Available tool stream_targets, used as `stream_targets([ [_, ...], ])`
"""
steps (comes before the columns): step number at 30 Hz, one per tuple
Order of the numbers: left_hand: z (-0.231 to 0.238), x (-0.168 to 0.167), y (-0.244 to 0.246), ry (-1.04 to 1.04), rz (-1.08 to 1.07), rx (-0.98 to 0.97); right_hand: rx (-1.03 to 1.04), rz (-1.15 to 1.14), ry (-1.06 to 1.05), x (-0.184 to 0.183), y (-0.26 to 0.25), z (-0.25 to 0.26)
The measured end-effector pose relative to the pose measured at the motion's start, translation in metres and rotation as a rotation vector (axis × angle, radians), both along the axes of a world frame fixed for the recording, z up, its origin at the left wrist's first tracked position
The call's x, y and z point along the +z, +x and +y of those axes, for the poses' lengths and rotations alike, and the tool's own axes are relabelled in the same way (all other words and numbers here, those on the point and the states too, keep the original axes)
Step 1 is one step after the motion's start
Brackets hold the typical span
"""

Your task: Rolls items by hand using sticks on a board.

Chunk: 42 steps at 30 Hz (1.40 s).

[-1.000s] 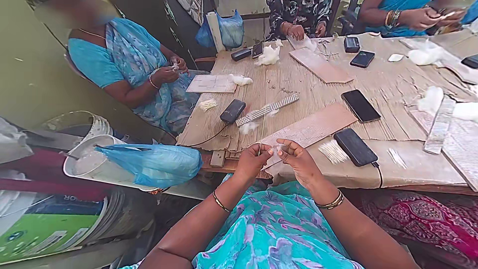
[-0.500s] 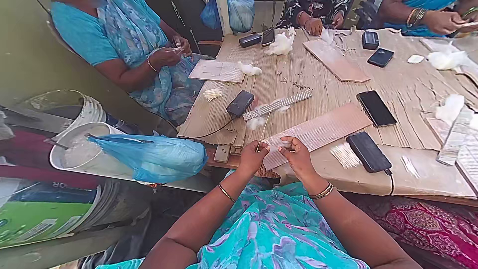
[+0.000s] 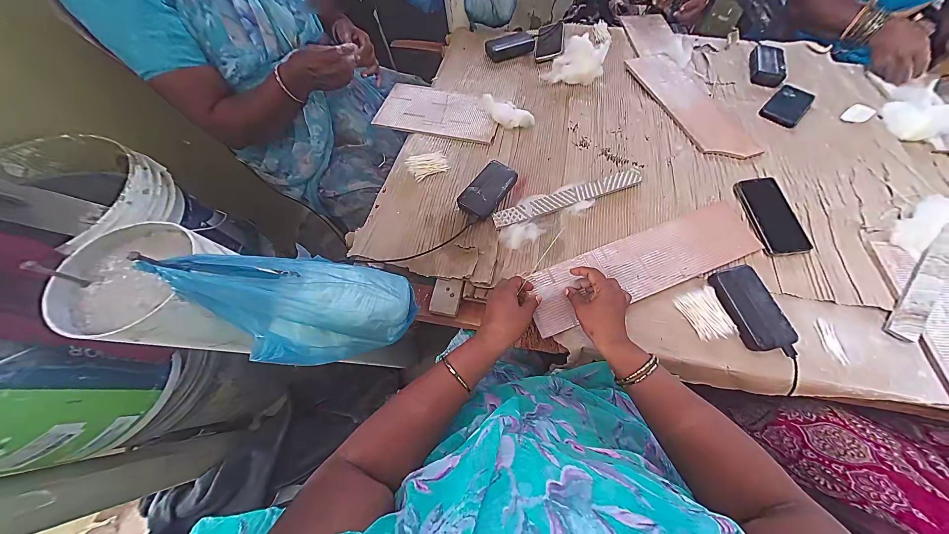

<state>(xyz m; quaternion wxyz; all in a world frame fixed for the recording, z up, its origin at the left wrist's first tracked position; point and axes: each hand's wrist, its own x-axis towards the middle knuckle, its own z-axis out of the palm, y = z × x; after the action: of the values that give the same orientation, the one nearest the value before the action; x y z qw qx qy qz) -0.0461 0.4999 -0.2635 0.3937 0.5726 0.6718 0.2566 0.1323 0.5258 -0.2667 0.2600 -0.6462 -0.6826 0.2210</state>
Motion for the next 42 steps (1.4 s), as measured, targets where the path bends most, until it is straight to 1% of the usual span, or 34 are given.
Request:
stream_targets([
  [4, -0.014, 0.006, -0.006, 0.087, 0.137, -0.091, -0.018, 0.01, 0.002, 0.0, 0.001, 0.0],
  [8, -0.019, 0.005, -0.012, 0.165, 0.172, -0.164, -0.03, -0.005, 0.026, -0.004, 0.001, 0.002],
  [15, -0.005, -0.001, -0.013, 0.076, 0.222, -0.229, -0.02, -0.071, 0.094, -0.008, 0.007, 0.011],
  [18, -0.004, 0.001, -0.012, 0.058, 0.246, -0.222, -0.042, -0.122, 0.1, -0.005, 0.013, 0.018],
  [20, -0.003, 0.004, -0.011, 0.039, 0.265, -0.21, -0.031, -0.154, 0.143, -0.002, 0.013, 0.021],
  [22, -0.001, 0.006, -0.01, 0.033, 0.287, -0.202, 0.082, -0.222, 0.206, -0.001, 0.007, 0.023],
  [24, 0.001, 0.006, -0.008, 0.027, 0.316, -0.196, 0.277, -0.314, 0.252, -0.006, 0.001, 0.027],
  [27, 0.002, 0.01, -0.008, -0.004, 0.365, -0.198, 0.534, -0.481, 0.166, -0.016, -0.001, 0.029],
  [29, 0.0, 0.013, -0.01, -0.034, 0.379, -0.206, 0.622, -0.542, 0.097, -0.018, 0.004, 0.025],
  [32, -0.008, 0.011, -0.014, -0.052, 0.344, -0.241, 0.711, -0.574, 0.07, -0.017, 0.022, 0.006],
  [34, -0.013, 0.011, -0.015, -0.109, 0.312, -0.289, 0.753, -0.591, 0.035, -0.012, 0.038, -0.011],
  [38, -0.023, 0.016, -0.01, -0.22, 0.218, -0.38, 0.801, -0.581, 0.095, -0.012, 0.067, -0.038],
  [40, -0.024, 0.017, -0.009, -0.229, 0.19, -0.376, 0.785, -0.549, 0.136, -0.01, 0.075, -0.04],
  [42, -0.024, 0.014, -0.011, -0.191, 0.155, -0.33, 0.704, -0.522, 0.192, -0.01, 0.076, -0.035],
])
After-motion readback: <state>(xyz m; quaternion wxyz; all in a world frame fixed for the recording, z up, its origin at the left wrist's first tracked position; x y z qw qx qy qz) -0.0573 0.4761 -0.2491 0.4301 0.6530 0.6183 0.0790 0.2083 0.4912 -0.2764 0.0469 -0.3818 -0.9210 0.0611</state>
